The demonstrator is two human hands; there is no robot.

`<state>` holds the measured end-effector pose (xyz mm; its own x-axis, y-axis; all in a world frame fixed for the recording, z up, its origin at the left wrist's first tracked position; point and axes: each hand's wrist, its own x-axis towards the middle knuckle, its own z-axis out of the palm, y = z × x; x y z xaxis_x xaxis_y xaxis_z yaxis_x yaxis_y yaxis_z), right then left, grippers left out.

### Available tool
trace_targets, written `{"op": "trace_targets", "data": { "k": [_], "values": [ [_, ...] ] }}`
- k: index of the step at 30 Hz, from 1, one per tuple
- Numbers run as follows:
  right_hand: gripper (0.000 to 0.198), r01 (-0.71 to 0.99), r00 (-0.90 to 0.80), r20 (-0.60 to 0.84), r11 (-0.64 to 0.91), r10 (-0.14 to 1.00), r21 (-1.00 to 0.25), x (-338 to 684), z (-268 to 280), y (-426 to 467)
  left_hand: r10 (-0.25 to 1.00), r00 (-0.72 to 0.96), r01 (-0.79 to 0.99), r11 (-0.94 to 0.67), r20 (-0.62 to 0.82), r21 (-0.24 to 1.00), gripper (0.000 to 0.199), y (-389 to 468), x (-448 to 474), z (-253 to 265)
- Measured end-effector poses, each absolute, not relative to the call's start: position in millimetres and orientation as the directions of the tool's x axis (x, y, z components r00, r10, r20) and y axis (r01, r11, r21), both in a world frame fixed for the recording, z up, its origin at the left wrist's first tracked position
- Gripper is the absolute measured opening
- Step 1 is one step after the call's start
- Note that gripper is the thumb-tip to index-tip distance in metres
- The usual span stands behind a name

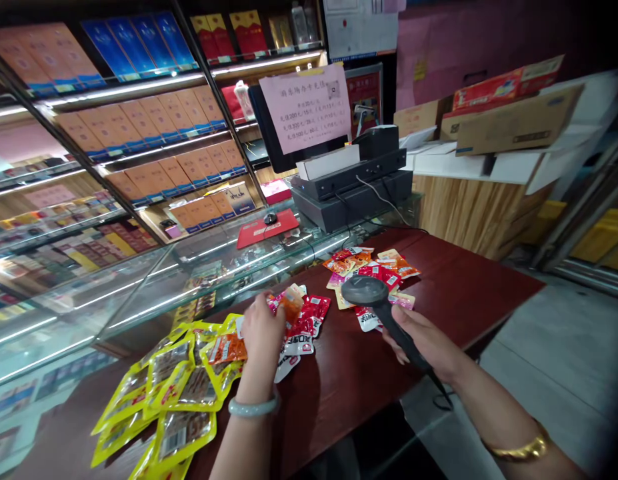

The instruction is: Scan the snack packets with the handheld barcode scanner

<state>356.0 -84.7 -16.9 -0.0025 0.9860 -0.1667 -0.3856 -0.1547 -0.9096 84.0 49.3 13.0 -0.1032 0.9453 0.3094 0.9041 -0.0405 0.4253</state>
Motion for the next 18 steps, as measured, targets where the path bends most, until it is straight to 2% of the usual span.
{"op": "trace_targets", "data": {
  "k": [2,3,5,7,10,13,15,18],
  "values": [
    [0.054,-0.397,0.025,-0.174,-0.15,0.984,-0.905,364.7,-22.3,-91.4,0.889,-0.076,0.936,-0.093,0.452,0.339,0.044,49.4,94.4,16.8],
    [0.053,-0.401,0.039,-0.177,-0.147,0.983,-0.904,368.9,-25.5,-93.9,0.894,-0.008,0.931,-0.157,0.449,0.329,0.044,50.7,105.9,15.8],
    [0.052,-0.408,0.064,-0.179,-0.138,0.982,-0.902,375.9,-31.3,-97.6,0.915,0.222,0.875,-0.339,0.336,0.345,0.037,56.0,137.3,8.4],
    [0.053,-0.405,0.084,-0.181,-0.132,0.98,-0.905,380.4,-34.9,-100.2,0.885,0.392,0.829,-0.457,0.25,0.321,0.039,63.2,171.5,-3.3],
    [0.054,-0.389,0.101,-0.19,-0.136,0.977,-0.911,383.0,-35.4,-103.8,0.872,0.463,0.841,-0.489,0.157,0.234,0.051,73.6,208.5,-19.2],
    [0.056,-0.373,0.109,-0.213,-0.159,0.971,-0.914,383.2,-32.7,-107.1,0.893,0.438,0.876,-0.45,0.106,0.173,0.055,80.1,218.7,-26.3],
    [0.057,-0.362,0.109,-0.234,-0.18,0.966,-0.915,382.7,-31.6,-108.9,0.925,0.373,0.897,-0.379,0.072,0.228,0.048,82.6,213.8,-28.0],
    [0.058,-0.357,0.08,-0.252,-0.209,0.964,-0.911,380.7,-33.0,-110.8,0.968,0.251,0.838,-0.229,0.024,0.496,0.028,85.1,198.8,-32.1]
  ]
}}
